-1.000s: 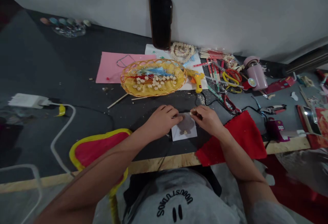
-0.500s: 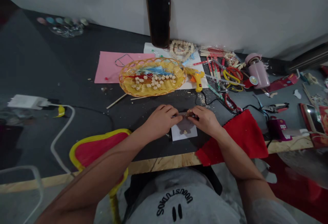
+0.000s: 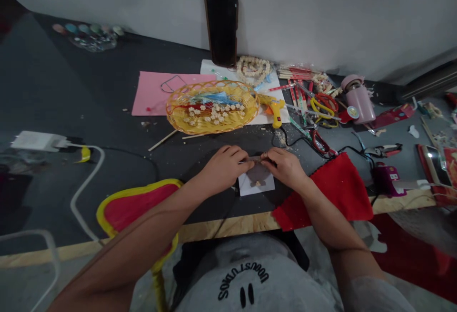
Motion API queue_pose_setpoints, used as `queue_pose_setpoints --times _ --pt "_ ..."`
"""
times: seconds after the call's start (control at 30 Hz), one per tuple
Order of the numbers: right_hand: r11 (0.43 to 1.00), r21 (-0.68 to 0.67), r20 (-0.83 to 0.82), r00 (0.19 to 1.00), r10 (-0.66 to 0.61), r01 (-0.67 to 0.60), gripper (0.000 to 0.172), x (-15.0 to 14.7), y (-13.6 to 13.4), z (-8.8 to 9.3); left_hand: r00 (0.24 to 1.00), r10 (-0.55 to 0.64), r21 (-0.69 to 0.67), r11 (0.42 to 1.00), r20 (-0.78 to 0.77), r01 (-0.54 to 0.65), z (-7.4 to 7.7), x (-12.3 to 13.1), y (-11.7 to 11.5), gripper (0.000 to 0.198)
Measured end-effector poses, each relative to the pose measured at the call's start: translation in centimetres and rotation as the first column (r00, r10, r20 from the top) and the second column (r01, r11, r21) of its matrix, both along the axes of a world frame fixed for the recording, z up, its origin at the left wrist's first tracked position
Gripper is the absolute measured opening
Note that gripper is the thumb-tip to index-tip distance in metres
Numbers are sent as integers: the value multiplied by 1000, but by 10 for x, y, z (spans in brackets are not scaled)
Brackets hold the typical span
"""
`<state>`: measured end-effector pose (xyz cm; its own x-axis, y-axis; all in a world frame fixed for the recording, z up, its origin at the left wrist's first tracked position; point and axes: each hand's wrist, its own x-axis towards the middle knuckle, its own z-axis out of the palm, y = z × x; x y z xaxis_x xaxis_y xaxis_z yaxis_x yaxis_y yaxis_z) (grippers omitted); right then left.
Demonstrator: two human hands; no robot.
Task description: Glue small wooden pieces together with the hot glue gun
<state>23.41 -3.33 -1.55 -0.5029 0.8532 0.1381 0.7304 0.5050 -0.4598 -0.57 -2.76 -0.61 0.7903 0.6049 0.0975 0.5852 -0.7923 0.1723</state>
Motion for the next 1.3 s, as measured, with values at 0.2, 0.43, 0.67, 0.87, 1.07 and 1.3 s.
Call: queue_pose_setpoints --times 0.2,0.43,0.67,0.87,1.07,1.3 --pt "1000 -8 2 1000 6 -6 4 -1 0 1 1000 -11 17 1000 9 10 1 0 0 35" --pt "1000 -30 -14 1000 1 -2 6 -1 1 2 1000 -22 56 998 16 21 1 0 0 36" --pt "999 -37 -36 999 -15 14 6 -1 0 1 999 -34 35 999 -13 34 4 -1 0 37" --pt "999 -46 -43 999 -21 19 7 -2 1 0 999 -41 34 999 8 41 2 -2 0 37" --pt "998 -54 -47 999 -22 20 6 -1 1 3 999 -36 37 999 -1 36 3 -1 0 38" --pt "997 -80 -88 996 -7 0 9 1 2 5 999 -29 10 1000 19 29 4 -1 0 39"
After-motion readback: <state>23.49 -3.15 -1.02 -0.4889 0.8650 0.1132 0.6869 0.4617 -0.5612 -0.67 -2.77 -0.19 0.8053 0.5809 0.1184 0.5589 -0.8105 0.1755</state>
